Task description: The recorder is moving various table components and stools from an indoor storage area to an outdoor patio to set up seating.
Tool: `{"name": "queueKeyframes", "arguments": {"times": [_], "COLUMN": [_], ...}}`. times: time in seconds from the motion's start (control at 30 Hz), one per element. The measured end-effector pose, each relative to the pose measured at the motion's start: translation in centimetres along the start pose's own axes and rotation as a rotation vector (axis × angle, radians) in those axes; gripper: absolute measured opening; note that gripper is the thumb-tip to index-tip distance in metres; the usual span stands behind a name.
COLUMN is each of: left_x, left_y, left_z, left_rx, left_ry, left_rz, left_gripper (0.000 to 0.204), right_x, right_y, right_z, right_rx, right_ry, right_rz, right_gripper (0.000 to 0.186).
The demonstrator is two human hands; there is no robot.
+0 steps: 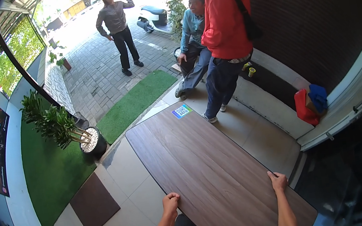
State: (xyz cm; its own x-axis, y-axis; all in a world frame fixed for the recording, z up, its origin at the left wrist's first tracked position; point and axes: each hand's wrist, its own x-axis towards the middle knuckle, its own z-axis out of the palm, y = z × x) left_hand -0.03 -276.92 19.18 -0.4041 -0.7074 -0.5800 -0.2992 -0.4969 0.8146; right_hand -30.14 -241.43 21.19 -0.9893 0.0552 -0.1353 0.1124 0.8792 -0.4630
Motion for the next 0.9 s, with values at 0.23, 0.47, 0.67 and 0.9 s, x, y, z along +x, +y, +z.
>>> {"name": "queueKeyframes", "arguments": {"times": [0.23,0.47,0.67,0.9], "left_x": [-0.2,0.1,-0.9,-1.5], "left_y": [-0.3,-2.1,-4.1,-6.5], "left_z": [4.8,8.8,11.1,12.0], "left_rx": [-0.071,-0.148,-0.124,-0.127], "left_ry": [0.144,0.202,0.252,0.259], "left_rz": [-0.064,-0.076,-0.153,-0.181], "left_gripper": [0.011,0.012,0.013,0.014], "right_x": [7.1,12.5,14.7,16.3], "right_y": [-0.1,-0.7,0.4,3.8], "right_z": [2.0,2.4,3.0,4.5], "right_rx": [-0.064,-0.014,0.055,0.181], "right_ry": [-0.027,-0.027,-0.039,-0.118], "right_rz": [-0.076,-0.147,-0.204,-0.149], "right_gripper": [0.049,0.047,0.042,0.040]}}
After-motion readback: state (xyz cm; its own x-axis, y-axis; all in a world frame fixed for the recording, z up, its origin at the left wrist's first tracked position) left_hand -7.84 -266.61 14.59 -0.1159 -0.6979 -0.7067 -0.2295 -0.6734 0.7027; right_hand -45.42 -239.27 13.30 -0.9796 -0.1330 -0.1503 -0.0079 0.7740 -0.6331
